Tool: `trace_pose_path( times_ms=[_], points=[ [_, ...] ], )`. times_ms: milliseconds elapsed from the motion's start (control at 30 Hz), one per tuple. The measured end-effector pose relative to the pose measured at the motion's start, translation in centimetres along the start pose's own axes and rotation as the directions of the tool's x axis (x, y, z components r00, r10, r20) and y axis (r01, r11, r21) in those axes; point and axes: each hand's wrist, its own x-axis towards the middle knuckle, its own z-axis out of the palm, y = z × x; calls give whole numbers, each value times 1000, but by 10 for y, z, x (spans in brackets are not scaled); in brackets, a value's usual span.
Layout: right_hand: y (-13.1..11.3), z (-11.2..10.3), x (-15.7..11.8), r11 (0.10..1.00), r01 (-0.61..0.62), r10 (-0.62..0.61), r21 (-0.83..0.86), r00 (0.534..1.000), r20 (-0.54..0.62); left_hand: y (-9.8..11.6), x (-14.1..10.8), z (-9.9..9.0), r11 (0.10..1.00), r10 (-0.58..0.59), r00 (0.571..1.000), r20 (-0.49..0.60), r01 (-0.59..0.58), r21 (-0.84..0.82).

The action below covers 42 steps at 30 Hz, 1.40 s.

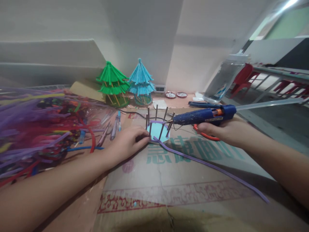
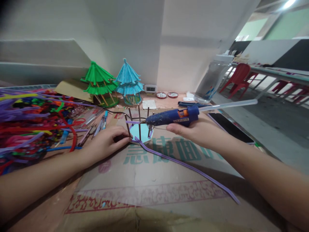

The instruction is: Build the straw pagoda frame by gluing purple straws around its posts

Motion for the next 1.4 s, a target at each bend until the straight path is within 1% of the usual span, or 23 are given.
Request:
trace_pose_path(
  times_ms=[67, 200, 267, 333, 400, 467, 533, 600, 633, 667, 700, 733, 767, 800, 867, 933, 1033, 1133, 1200, 1300, 1400],
  points=[
    [1, -1, 0, 1000, -22, 22, -13, 1000, 3, 0, 0, 0, 1000, 0, 1000, 2, 0, 2],
    [6, -2, 2, 1000, 10, -10, -20, 1000, 8, 0, 1, 1, 1000, -5, 1000, 1, 5, 5],
    [9, -4, 3, 1000, 1, -1, 1, 998, 58, -1, 1, 1, 1000, -3, 1000, 2, 3, 7],
    [14, -5, 5, 998, 0, -10, 69, 989, 146, -1, 1, 1, 1000, 1, 1000, 5, -1, 8],
    [18, -6, 7, 978, 20, -63, 207, 977, 203, -2, 1, 1, 1000, 4, 1000, 0, -4, 5],
    [22, -6, 12, 917, 36, -110, 397, 980, 165, -2, 1, 0, 1000, -4, 1000, -14, 5, 16],
    [25, -6, 20, 827, 35, -91, 562, 993, 71, -2, 2, -1, 999, -21, 999, -34, 23, 47],
    [28, -6, 33, 756, 43, -46, 653, 999, -12, -2, 3, -2, 997, -26, 998, -53, 30, 67],
    [29, -6, 41, 753, 38, -30, 657, 999, -23, -2, 4, -3, 998, -21, 998, -59, 25, 64],
    [30, -6, 51, 772, 39, -25, 635, 999, -31, -2, 4, -3, 998, -13, 998, -62, 16, 55],
    [31, -6, 62, 814, 32, -28, 579, 999, -16, -1, 4, -4, 999, -4, 998, -63, 7, 44],
    [33, -5, 74, 881, 5, -24, 472, 999, 34, -1, 4, -4, 999, 5, 998, -61, -3, 36],
    [34, -3, 86, 941, -4, -7, 339, 999, 32, 0, 4, -4, 999, 15, 998, -58, -13, 29],
    [36, 0, 98, 974, -29, 20, 222, 999, 43, 1, 3, -3, 999, 25, 998, -54, -24, 24],
    [40, 10, 121, 990, -133, 133, 47, 991, 4, 1, 3, -3, 999, 44, 998, -49, -44, 14],
    [44, 26, 139, 983, -184, 184, -2, 983, 0, 1, 3, -2, 999, 48, 998, -45, -48, 4],
    [51, 49, 156, 971, -231, 232, -61, 973, 10, -1, 3, -1, 999, 34, 999, -40, -34, 0],
    [55, 62, 162, 961, -242, 249, -131, 968, 34, -3, 3, 0, 999, 34, 999, -32, -35, -11],
    [58, 62, 162, 957, -229, 240, -181, 970, 44, -3, 3, 1, 999, 36, 999, -28, -37, -14],
    [65, 50, 153, 944, -198, 214, -264, 976, 32, -3, 3, 1, 999, 39, 999, -31, -39, -11],
    [72, 29, 134, 910, -214, 212, -354, 976, -46, -2, 3, 0, 999, 49, 998, -35, -50, -10]
  ],
)
